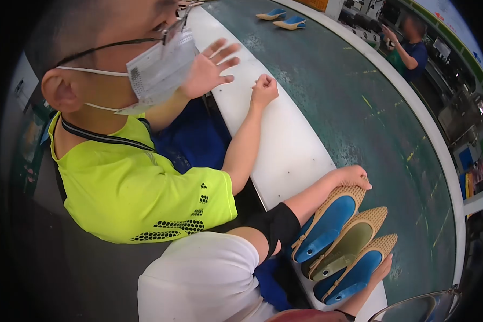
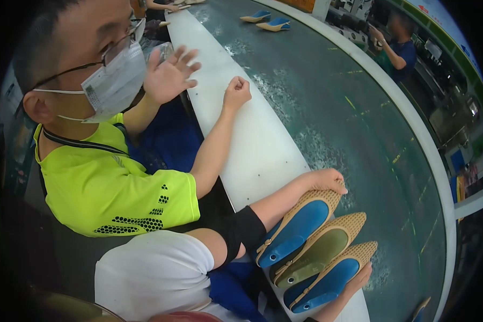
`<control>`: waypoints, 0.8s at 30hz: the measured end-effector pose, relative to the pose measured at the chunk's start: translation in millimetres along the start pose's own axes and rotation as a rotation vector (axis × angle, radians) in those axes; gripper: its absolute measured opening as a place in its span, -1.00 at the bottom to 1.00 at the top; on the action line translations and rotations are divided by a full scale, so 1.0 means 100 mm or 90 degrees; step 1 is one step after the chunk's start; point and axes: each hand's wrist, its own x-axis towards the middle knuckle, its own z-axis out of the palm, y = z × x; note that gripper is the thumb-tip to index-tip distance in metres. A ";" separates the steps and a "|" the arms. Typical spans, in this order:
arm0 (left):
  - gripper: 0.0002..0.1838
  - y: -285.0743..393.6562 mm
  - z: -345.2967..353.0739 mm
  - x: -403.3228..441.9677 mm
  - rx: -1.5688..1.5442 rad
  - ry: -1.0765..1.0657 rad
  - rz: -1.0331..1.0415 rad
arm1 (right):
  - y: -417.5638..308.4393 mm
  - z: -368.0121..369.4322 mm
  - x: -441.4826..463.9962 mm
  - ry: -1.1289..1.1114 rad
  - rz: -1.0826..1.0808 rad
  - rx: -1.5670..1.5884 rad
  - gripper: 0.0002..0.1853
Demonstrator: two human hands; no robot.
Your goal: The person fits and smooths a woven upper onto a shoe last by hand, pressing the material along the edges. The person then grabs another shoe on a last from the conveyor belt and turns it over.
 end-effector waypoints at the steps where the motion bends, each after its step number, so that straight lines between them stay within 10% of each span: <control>1: -0.68 -0.01 0.00 0.01 -0.003 -0.005 0.011 | -0.03 0.00 -0.01 -0.020 0.006 0.028 -0.52; 24: -0.66 0.16 0.05 -0.14 0.105 0.109 -0.012 | 0.14 0.04 0.10 -0.013 0.008 -0.015 -0.54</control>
